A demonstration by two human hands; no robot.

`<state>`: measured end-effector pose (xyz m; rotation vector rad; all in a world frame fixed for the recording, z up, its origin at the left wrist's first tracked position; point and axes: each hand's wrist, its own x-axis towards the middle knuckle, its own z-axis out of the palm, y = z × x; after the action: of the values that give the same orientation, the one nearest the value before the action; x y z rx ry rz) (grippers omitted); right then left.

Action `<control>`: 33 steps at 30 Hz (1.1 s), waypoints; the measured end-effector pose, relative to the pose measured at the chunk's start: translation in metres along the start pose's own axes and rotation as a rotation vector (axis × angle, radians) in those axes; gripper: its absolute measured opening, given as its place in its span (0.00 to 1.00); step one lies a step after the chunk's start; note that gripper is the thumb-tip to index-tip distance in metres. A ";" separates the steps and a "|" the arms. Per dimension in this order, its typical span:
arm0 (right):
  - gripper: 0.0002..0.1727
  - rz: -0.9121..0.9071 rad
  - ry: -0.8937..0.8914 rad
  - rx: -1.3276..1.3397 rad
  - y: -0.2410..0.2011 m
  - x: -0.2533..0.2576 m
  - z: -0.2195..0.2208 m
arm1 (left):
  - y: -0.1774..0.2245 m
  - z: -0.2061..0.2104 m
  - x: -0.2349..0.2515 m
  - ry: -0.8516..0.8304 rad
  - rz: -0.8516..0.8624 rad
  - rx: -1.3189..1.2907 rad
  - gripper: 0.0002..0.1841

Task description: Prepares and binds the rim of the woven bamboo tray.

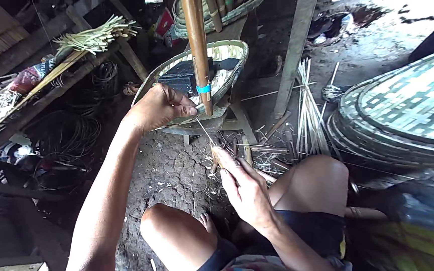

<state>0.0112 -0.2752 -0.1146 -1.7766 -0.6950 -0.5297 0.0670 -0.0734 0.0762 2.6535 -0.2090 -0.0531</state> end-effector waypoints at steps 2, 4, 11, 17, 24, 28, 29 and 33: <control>0.25 0.000 -0.008 0.005 -0.001 0.001 -0.002 | 0.000 -0.001 0.000 -0.007 -0.011 -0.005 0.08; 0.25 -0.002 -0.010 0.008 -0.001 0.002 -0.004 | 0.001 0.000 0.001 -0.006 -0.011 -0.006 0.08; 0.25 0.009 -0.016 -0.030 -0.005 0.000 -0.005 | 0.003 0.002 -0.002 0.007 0.002 0.012 0.08; 0.25 0.011 0.107 -0.067 -0.016 -0.004 0.024 | -0.003 0.005 -0.004 0.055 0.033 0.064 0.09; 0.22 0.004 0.189 0.432 0.035 -0.009 0.069 | -0.007 0.000 -0.001 0.038 0.062 0.070 0.10; 0.24 0.120 0.075 0.871 0.045 -0.010 0.074 | -0.005 0.002 -0.002 0.068 0.080 0.115 0.09; 0.25 0.204 0.034 1.018 0.038 -0.010 0.070 | -0.002 0.004 -0.003 0.082 0.083 0.122 0.09; 0.27 0.669 -0.187 1.784 0.011 0.002 0.039 | 0.004 0.010 -0.008 0.179 0.134 0.195 0.08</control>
<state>0.0207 -0.2403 -0.1327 -0.2371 -0.3459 0.6381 0.0576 -0.0802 0.0695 2.8098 -0.3466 0.2598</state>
